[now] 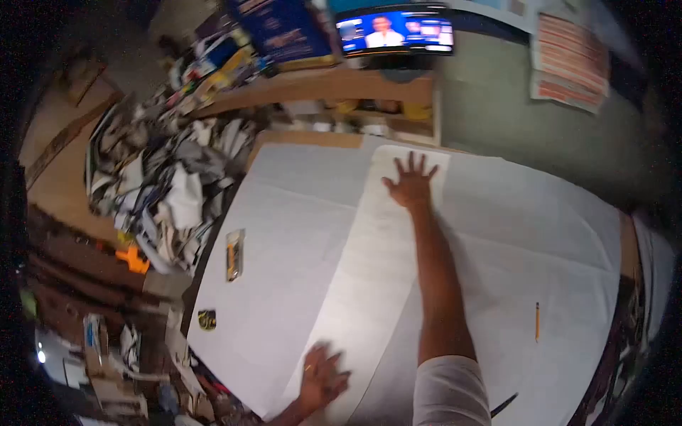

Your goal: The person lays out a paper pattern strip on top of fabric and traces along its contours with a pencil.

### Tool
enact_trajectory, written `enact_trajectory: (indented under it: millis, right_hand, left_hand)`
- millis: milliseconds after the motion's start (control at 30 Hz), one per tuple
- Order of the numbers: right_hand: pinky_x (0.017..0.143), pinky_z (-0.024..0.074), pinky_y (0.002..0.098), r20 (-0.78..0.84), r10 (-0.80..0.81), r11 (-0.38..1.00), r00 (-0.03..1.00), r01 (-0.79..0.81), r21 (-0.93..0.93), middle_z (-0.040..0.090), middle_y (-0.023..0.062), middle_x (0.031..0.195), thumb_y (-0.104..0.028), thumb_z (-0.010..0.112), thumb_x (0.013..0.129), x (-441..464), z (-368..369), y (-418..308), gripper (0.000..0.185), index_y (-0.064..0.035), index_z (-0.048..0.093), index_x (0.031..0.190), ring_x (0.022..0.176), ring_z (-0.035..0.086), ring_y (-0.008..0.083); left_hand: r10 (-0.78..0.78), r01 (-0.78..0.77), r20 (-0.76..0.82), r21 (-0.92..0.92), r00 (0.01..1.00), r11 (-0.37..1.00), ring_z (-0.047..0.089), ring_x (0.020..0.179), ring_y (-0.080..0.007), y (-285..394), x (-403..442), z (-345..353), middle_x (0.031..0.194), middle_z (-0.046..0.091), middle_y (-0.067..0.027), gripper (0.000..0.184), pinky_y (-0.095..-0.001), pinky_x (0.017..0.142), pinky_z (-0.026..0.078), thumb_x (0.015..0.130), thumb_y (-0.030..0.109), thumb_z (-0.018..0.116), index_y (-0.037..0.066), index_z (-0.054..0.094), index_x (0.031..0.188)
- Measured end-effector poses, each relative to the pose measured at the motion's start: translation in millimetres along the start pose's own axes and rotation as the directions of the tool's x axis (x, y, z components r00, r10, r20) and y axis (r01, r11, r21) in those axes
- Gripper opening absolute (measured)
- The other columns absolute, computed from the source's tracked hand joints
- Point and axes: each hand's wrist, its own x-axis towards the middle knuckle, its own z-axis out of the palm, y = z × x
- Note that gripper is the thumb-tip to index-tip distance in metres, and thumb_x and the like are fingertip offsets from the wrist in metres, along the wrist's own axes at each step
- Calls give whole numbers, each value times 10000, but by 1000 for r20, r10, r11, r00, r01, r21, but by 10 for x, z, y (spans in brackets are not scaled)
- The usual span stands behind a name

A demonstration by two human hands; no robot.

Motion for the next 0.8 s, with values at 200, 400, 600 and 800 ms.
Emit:
enact_trajectory:
  millis: [200, 400, 600, 800]
  right_hand:
    - [1190, 54, 805, 64, -7, 999, 998, 9, -33, 133, 149, 1766, -739, 396, 1015, 28, -79, -40, 813, -276, 285, 1674, 1604, 98, 470]
    - [1169, 70, 824, 35, -21, 999, 999, 23, -45, 187, 163, 1745, -731, 418, 1012, 48, -42, -79, 808, -262, 315, 1661, 1586, 134, 482]
    - [913, 481, 565, -159, -66, 986, 985, 90, 144, 670, 189, 1263, -290, 592, 946, -103, 478, -1370, 365, -62, 685, 1216, 1107, 641, 354]
    - [843, 541, 524, -81, -462, 809, 883, 457, 370, 718, 218, 1041, -296, 722, 771, -1724, 233, -4399, 475, -4, 716, 1145, 981, 696, 354]
  left_hand:
    - [120, -121, -31, -31, 992, 992, 412, 1479, -438, -138, 1045, 448, 1551, 474, -225, 596, -583, 1196, 349, 956, 410, 736, 58, 596, 1416]
    - [88, -88, -19, -14, 996, 996, 406, 1480, -412, -212, 1083, 507, 1529, 493, -201, 557, -566, 1195, 353, 970, 421, 693, 56, 616, 1384]
    - [147, -146, 10, -43, 989, 988, 367, 1493, -400, -263, 1073, 481, 1542, 469, -196, 534, -552, 1221, 323, 999, 395, 632, 48, 592, 1404]
    - [286, -299, -173, -53, 942, 953, 443, 1418, -461, -398, 996, 855, 1440, 538, -265, 595, -638, 1144, 348, 940, 419, 698, -7, 615, 1348]
